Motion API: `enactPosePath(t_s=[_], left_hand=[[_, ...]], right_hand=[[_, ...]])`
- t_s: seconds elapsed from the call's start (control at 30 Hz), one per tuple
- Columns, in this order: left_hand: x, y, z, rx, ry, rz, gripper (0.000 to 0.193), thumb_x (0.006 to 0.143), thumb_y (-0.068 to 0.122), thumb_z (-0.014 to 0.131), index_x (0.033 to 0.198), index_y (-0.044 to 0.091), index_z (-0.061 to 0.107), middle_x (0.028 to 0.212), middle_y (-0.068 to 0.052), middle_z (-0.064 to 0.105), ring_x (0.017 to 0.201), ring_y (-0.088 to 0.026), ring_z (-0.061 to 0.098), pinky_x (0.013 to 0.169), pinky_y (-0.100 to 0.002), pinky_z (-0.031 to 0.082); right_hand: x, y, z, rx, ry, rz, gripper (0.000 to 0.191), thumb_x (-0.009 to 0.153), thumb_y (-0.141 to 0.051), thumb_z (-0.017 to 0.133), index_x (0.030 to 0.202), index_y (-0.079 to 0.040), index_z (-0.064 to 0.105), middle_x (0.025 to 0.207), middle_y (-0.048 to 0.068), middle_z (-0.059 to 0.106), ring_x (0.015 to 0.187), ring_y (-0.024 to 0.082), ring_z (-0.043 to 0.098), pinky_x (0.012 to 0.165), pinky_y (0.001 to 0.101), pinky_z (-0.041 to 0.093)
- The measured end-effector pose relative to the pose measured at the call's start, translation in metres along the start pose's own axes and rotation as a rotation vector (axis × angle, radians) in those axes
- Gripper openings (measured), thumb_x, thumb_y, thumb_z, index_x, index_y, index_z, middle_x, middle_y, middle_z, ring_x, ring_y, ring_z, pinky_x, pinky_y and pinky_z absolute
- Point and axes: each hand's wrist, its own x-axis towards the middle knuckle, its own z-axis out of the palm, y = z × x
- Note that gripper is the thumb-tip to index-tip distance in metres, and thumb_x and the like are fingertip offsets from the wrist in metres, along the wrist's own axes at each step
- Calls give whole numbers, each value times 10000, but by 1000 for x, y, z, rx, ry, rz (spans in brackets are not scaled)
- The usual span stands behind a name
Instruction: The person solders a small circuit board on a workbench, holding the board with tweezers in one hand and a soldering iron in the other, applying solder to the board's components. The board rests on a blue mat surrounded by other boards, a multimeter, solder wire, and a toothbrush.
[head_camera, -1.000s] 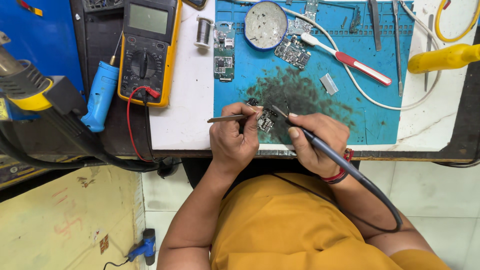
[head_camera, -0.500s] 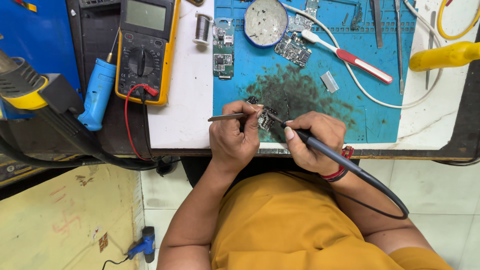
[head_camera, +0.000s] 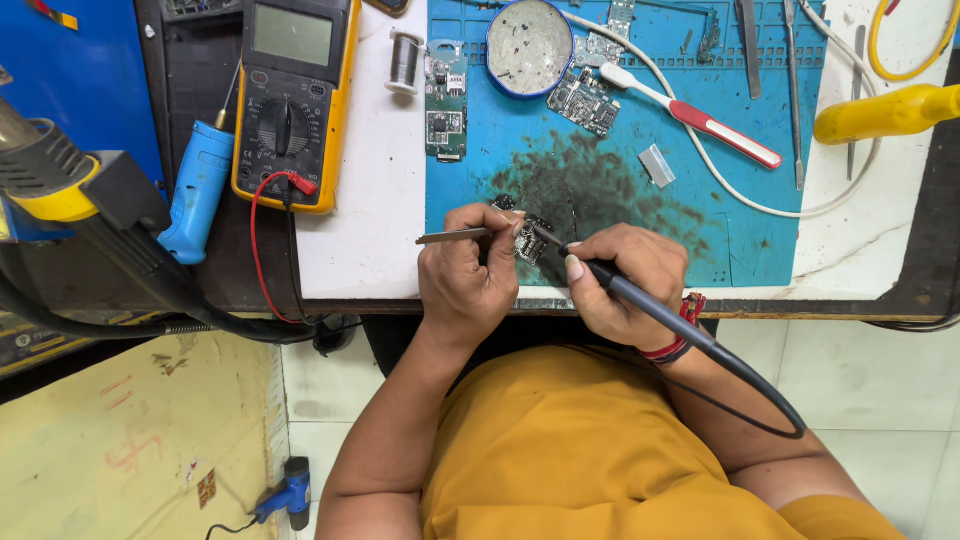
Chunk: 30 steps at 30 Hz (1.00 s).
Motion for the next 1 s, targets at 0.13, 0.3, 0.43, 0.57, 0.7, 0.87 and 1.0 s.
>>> enactPosePath(t_s=[0.13, 0.3, 0.43, 0.57, 0.7, 0.87, 1.0], left_hand=[[0, 0, 0, -9, 2, 1, 179, 1030, 59, 692, 1090, 50, 523, 982, -100, 759, 796, -160, 770, 671, -269, 605], [-2, 0, 0, 11, 3, 19, 181, 1034, 61, 688, 1092, 50, 517, 983, -97, 757, 801, -161, 770, 673, -265, 609], [-1, 0, 1, 18, 2, 13, 184, 1028, 63, 697, 1082, 51, 521, 968, -93, 762, 778, -157, 769, 656, -265, 602], [-1, 0, 1, 16, 8, 19, 179, 1031, 63, 692, 1087, 48, 522, 973, -92, 761, 788, -160, 772, 666, -264, 608], [-1, 0, 1, 15, 8, 21, 173, 1031, 64, 691, 1085, 48, 528, 976, -93, 760, 792, -160, 774, 666, -261, 611], [1, 1, 0, 24, 3, 19, 169, 1027, 64, 696, 1074, 48, 535, 957, -93, 757, 773, -162, 768, 654, -268, 603], [-1, 3, -2, 19, 1, 0, 166, 1029, 70, 694, 1074, 50, 535, 959, -90, 755, 781, -165, 770, 662, -271, 609]], right_hand=[[0, 0, 0, -15, -3, 5, 112, 871, -48, 744, 901, -15, 642, 838, 134, 717, 707, 267, 710, 655, 336, 537], [-2, 0, -1, -12, -6, 8, 105, 881, -50, 738, 912, -18, 643, 845, 131, 716, 709, 264, 707, 657, 336, 535], [-2, 0, -1, -13, 5, 21, 108, 882, -52, 740, 914, -15, 644, 845, 129, 711, 703, 259, 699, 650, 332, 528], [-2, 0, -1, -8, 1, 19, 102, 877, -49, 740, 904, -20, 646, 845, 119, 715, 694, 248, 695, 643, 326, 519], [-3, 1, 0, -31, 11, 29, 99, 874, -46, 744, 908, -17, 655, 849, 117, 715, 681, 244, 684, 632, 323, 508], [-1, -1, -1, -35, 16, 31, 92, 878, -44, 742, 914, -23, 660, 864, 107, 721, 689, 236, 685, 640, 322, 513], [-2, -4, 0, -44, 14, 43, 87, 865, -36, 744, 908, -22, 670, 848, 104, 717, 668, 232, 670, 623, 322, 498]])
